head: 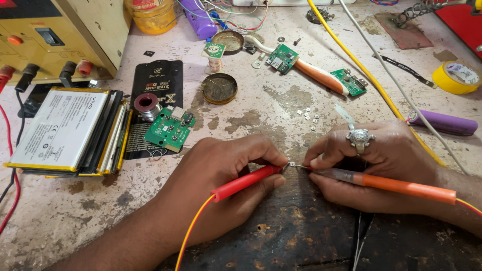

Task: The person holds multimeter probes in both hands and touches them to small components on the workbench, testing them. They then set the probes down, pick up green circuit boards, connect a wire, and hold the boards up while working at the bench.

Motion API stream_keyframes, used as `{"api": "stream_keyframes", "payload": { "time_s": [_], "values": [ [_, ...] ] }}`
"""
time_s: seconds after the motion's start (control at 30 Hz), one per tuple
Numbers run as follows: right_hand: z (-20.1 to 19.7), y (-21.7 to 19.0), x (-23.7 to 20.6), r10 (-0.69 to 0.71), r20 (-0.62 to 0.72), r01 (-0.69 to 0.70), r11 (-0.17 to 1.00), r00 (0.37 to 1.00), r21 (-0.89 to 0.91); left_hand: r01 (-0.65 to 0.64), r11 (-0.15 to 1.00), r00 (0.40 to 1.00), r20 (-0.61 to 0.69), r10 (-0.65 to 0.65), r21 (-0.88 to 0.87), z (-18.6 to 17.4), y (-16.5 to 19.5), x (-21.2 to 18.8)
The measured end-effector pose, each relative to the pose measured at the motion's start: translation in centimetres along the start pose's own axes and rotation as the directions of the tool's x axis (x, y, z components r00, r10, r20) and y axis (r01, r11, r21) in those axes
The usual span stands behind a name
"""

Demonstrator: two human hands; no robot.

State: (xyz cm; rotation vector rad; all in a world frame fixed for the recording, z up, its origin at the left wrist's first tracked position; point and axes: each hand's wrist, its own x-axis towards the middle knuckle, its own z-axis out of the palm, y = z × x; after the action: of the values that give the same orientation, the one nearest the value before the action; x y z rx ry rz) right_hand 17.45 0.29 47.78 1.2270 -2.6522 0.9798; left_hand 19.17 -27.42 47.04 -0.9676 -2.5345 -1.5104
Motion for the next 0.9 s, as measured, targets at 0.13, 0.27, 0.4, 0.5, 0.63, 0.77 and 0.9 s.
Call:
{"api": "stream_keyframes", "payload": {
  "time_s": [0.13,0.27,0.4,0.5,0.63,0.77,0.9],
  "values": [
    [0.01,0.0,0.07,0.002,0.001,-0.002,1.0,1.0,0.015,0.016,1.0,1.0,0.008,-0.016,-0.018,-0.04,-0.07,0.0],
    [-0.12,0.05,0.13,0.012,0.009,-0.012,1.0,1.0,-0.026,-0.015,1.0,1.0,-0.004,0.015,-0.012,-0.04,-0.11,0.0],
    [-0.06,0.09,0.2,-0.003,0.013,0.003,0.999,1.0,-0.031,-0.029,1.0,0.999,-0.013,0.029,-0.005,-0.09,-0.16,-0.1],
    [-0.03,0.13,0.17,-0.007,0.018,0.008,0.999,1.0,-0.042,-0.024,1.0,1.0,-0.011,0.024,-0.004,-0.1,-0.22,-0.16],
    [0.06,0.29,0.21,-0.02,0.029,0.021,0.999,0.999,-0.045,-0.02,1.0,1.0,-0.004,0.02,-0.003,-0.08,-0.23,-0.2],
    [0.21,0.35,0.33,-0.037,0.042,0.041,0.994,0.998,-0.1,-0.024,1.0,1.0,-0.002,0.024,0.019,-0.01,-0.32,-0.31],
    [-0.05,0.22,0.55,-0.102,0.066,0.109,0.987,0.993,-0.116,-0.042,0.998,0.999,-0.01,0.042,0.036,-0.03,-0.51,-0.46]
  ]
}}
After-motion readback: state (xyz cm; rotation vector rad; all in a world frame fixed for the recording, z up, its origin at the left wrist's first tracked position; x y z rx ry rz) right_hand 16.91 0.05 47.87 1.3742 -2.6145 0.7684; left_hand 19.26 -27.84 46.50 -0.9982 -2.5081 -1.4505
